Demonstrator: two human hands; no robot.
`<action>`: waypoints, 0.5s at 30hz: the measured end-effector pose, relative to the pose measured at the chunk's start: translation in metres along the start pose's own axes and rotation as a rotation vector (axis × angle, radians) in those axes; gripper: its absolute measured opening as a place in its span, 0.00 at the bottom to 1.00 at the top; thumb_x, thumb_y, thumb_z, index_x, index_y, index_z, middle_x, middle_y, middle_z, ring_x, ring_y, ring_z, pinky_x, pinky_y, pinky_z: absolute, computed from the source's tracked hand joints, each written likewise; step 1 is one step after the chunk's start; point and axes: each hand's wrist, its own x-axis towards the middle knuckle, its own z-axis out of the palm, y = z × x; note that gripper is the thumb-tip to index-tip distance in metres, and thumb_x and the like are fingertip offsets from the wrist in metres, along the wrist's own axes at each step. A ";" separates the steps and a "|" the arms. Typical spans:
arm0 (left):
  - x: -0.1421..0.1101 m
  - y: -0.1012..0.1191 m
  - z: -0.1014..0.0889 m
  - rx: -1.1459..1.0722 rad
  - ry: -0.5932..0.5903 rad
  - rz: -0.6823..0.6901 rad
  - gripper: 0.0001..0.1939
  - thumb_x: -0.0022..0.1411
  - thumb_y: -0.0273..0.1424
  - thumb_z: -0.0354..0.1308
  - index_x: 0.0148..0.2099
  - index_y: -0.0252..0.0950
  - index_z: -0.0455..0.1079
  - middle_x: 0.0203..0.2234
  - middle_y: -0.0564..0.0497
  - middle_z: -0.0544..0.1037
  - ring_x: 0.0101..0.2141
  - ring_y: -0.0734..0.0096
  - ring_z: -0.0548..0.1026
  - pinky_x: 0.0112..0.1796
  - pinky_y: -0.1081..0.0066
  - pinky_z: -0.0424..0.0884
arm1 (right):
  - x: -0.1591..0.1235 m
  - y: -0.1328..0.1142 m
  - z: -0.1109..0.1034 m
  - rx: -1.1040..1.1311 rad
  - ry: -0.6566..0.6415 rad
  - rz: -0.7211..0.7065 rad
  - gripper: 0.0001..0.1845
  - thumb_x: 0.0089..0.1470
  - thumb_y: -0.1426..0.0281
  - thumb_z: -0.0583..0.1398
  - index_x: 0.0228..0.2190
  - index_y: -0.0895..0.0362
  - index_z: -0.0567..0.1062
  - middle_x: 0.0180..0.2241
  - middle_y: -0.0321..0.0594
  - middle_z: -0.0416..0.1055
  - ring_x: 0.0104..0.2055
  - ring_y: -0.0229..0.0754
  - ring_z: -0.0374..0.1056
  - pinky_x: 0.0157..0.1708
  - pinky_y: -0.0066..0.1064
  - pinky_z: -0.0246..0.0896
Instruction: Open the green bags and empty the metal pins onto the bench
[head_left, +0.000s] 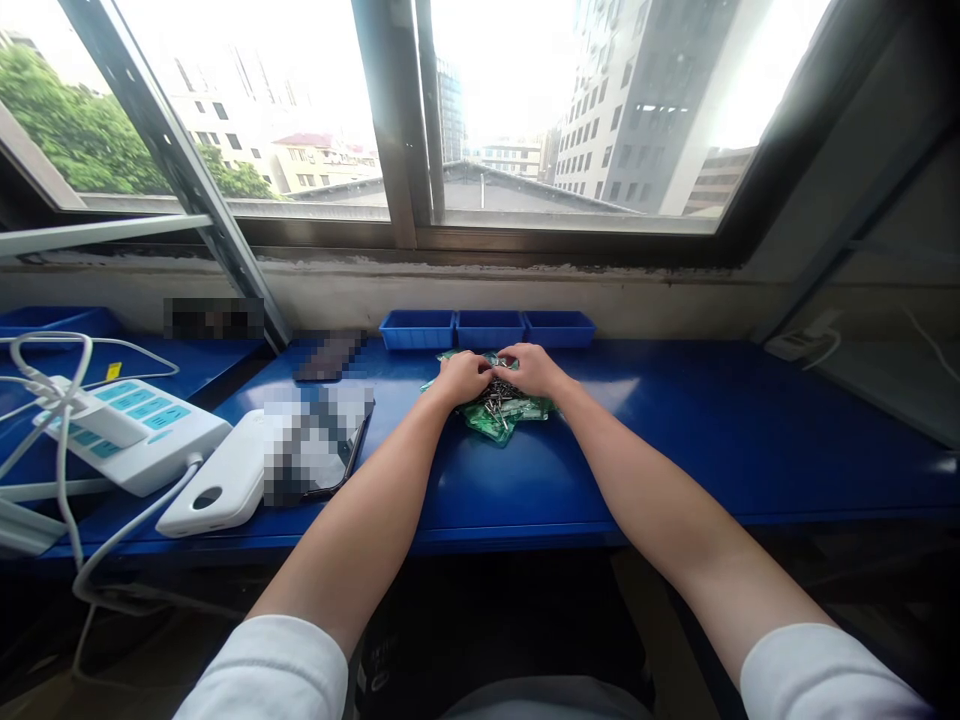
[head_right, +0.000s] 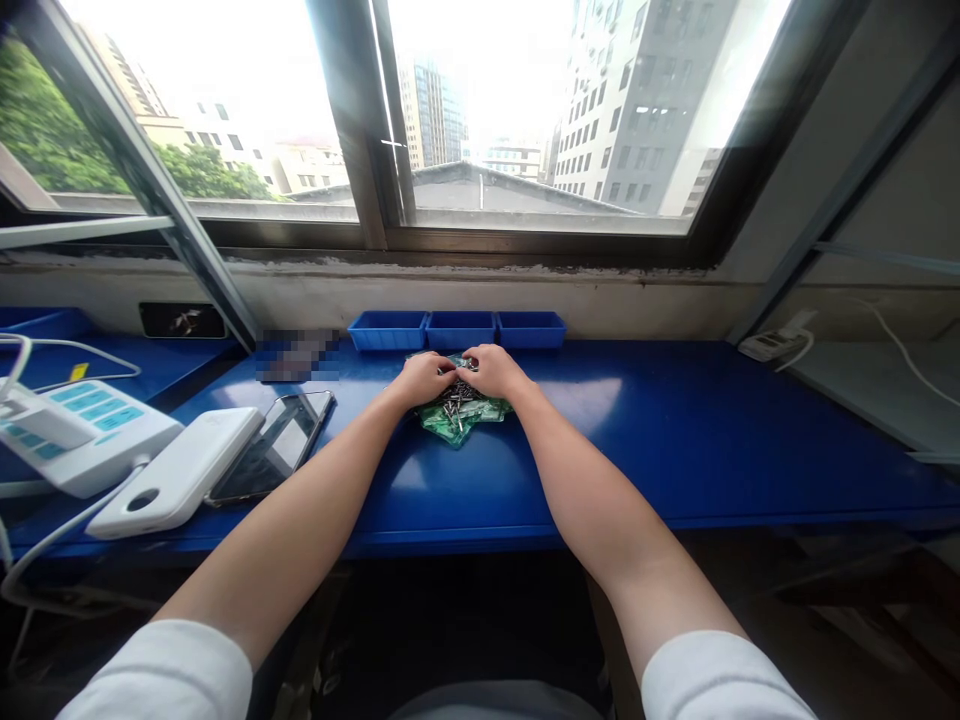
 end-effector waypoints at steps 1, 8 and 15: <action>0.000 0.000 0.000 0.007 -0.004 -0.001 0.15 0.56 0.38 0.51 0.39 0.40 0.76 0.36 0.46 0.77 0.41 0.60 0.72 0.44 0.66 0.65 | 0.000 0.000 0.002 -0.006 -0.010 -0.004 0.21 0.49 0.61 0.59 0.43 0.59 0.75 0.41 0.46 0.73 0.42 0.45 0.67 0.42 0.31 0.59; -0.001 0.003 -0.002 -0.011 -0.017 -0.012 0.13 0.55 0.34 0.52 0.40 0.41 0.76 0.36 0.48 0.79 0.41 0.58 0.73 0.45 0.63 0.64 | 0.000 0.002 0.009 0.050 -0.084 -0.036 0.15 0.51 0.62 0.57 0.35 0.54 0.80 0.36 0.42 0.75 0.40 0.43 0.68 0.42 0.29 0.60; -0.002 0.004 -0.001 -0.046 0.034 -0.030 0.14 0.54 0.31 0.53 0.42 0.42 0.74 0.34 0.49 0.79 0.41 0.59 0.74 0.48 0.60 0.60 | -0.001 -0.002 0.007 0.067 -0.057 -0.047 0.13 0.51 0.64 0.57 0.33 0.55 0.79 0.34 0.41 0.74 0.36 0.42 0.68 0.37 0.29 0.60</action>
